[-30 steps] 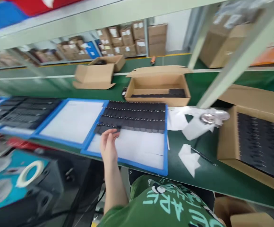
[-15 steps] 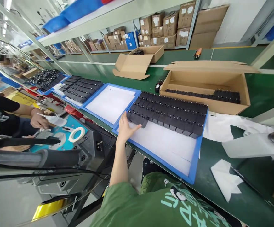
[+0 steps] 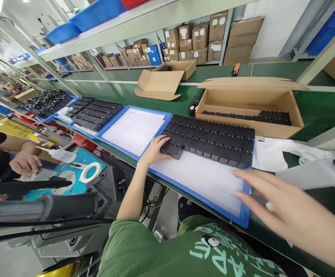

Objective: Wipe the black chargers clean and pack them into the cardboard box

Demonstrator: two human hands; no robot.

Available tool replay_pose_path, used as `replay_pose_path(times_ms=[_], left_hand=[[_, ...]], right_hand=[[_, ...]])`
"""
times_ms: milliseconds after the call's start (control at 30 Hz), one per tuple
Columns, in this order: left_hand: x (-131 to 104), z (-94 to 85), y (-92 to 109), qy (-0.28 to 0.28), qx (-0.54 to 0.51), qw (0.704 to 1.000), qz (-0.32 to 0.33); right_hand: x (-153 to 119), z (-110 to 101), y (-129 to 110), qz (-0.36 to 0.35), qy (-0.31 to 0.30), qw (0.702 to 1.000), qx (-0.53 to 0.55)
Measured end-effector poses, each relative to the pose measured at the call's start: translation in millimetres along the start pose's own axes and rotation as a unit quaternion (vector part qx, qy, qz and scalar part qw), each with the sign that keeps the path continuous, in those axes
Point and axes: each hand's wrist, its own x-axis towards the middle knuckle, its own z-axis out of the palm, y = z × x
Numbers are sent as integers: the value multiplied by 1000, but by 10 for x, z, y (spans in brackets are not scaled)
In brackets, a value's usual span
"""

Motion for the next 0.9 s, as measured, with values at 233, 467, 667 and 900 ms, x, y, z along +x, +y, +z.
replay_pose_path(times_ms=[233,467,667,900], left_hand=[[0,-33,-21,11,10,999,38],[16,85,-188,53,-49,996,57],[139,206,-306,67,-98,992,38],[44,-93,-160,-27,-45,999,-3]], right_hand=[[1430,1569,168,57,-170,971,-157],[1478,2054,313,89,-142,963,-210],[1437,2143,415,67,-109,965,-230],[1296,2087,369,9,-95,974,-207]])
